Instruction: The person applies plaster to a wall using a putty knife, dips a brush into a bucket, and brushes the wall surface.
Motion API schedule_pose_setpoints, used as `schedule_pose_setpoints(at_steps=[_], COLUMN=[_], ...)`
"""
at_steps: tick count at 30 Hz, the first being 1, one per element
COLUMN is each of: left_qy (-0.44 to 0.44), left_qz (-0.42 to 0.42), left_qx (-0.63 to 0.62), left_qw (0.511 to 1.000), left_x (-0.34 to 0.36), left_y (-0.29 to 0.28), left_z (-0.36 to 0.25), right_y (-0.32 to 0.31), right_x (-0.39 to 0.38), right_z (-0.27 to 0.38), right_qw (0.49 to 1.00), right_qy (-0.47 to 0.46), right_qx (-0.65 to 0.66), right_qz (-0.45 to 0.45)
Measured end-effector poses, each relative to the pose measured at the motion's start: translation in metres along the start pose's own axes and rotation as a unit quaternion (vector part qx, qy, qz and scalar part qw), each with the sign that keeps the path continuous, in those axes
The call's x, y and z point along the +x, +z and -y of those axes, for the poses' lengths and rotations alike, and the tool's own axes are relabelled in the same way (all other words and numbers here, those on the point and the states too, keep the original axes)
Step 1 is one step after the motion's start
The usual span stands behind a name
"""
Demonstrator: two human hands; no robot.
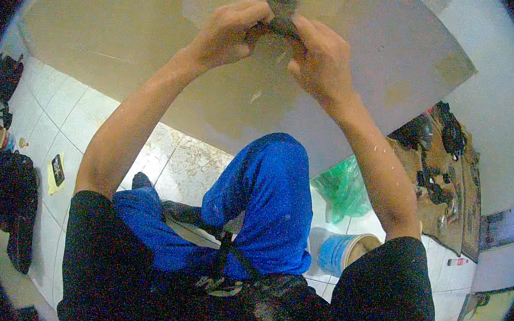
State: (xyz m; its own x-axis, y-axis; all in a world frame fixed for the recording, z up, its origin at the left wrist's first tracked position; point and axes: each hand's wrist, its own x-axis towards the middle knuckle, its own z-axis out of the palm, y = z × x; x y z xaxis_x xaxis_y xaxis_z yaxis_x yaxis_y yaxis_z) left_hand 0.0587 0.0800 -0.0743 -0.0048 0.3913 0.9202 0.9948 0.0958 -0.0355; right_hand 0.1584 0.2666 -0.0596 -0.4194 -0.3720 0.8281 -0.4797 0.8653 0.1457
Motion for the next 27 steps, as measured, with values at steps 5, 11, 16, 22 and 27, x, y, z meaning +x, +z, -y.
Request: schedule_pose_setpoints(at_steps=[5,11,16,22,27], left_qy=[0.038,0.017,0.028,0.063,0.061], left_qz=[-0.104,-0.018,-0.06,-0.137,-0.092], left_qx=[0.067,0.008,0.039,-0.045,-0.052], left_qw=[0.992,1.0,0.997,0.988,0.993], left_x=[0.033,-0.005,0.026,0.069,0.052], left_y=[-0.011,-0.002,-0.011,-0.006,-0.001], left_z=[0.004,0.007,0.0,-0.016,-0.006], right_y=[-0.018,0.009,-0.016,-0.056,-0.04], right_x=[0.036,0.004,0.031,0.045,0.033], right_z=[0.0,0.007,-0.001,-0.014,-0.009], right_qw=[0.997,0.999,0.996,0.998,0.998], right_qy=[-0.026,-0.01,0.001,0.008,0.026], right_qx=[0.013,0.043,0.07,0.007,0.046], right_qz=[-0.07,-0.031,-0.056,-0.054,-0.024])
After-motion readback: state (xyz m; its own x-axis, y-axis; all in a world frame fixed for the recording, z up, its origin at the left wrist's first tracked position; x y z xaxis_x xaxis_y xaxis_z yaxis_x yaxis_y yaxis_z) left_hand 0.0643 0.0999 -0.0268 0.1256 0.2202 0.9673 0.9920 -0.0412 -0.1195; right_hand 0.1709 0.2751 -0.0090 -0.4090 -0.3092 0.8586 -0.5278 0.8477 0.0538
